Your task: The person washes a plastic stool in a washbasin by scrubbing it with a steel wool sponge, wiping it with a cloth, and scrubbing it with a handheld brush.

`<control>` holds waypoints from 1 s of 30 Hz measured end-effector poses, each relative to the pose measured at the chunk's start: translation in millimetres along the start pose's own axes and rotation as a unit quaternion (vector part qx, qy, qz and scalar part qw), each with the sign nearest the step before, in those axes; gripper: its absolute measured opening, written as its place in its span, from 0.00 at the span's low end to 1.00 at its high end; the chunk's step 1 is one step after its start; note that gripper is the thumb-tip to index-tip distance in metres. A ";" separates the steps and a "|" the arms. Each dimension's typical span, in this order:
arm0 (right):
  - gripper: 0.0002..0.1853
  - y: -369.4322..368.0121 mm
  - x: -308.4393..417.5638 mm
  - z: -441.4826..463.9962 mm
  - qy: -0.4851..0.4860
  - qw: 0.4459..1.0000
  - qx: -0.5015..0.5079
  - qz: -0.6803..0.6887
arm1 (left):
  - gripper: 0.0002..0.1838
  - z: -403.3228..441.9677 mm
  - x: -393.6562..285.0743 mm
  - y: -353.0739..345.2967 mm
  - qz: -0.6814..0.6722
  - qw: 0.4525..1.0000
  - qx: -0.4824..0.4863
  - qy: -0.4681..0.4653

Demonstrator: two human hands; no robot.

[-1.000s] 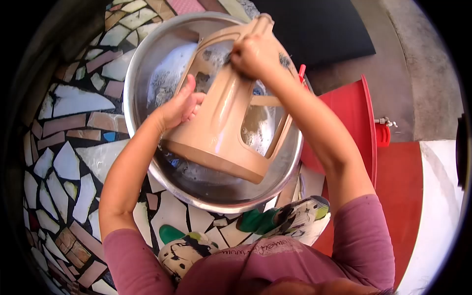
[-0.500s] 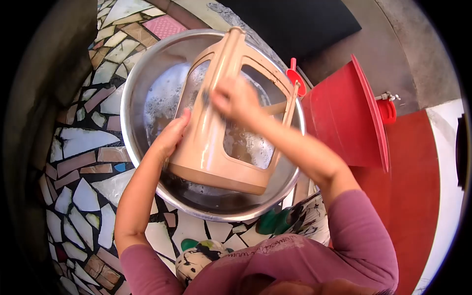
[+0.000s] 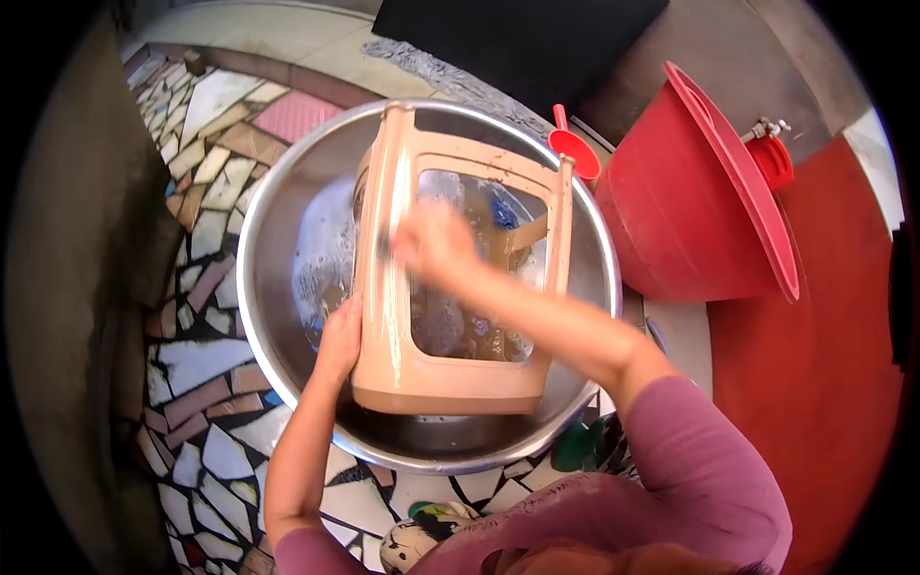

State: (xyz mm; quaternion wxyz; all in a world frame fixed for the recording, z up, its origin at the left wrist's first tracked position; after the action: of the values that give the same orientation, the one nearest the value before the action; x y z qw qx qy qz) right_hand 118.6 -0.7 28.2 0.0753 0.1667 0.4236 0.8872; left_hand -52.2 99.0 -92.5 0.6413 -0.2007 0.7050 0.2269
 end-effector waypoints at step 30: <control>0.25 -84.6 -269.8 -280.6 -0.422 0.873 0.207 -0.127 | 0.24 -56.9 -129.7 -149.1 0.440 0.895 0.021 -0.074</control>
State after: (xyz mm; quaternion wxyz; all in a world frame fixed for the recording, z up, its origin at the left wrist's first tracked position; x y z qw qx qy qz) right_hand 268.7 -225.5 -264.4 0.3226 0.4823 0.5425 0.6074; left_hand -0.3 -56.6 31.5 0.5301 0.1610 0.6763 0.4854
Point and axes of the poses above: each hand's wrist, its own z-axis towards the middle knuckle, its own y-axis out of the back of the hand, x = y × z, the point moved 2 cm from there along z, towards the middle knuckle, and after that the axes turned 3 degrees about -x, right-handed, at the moved point
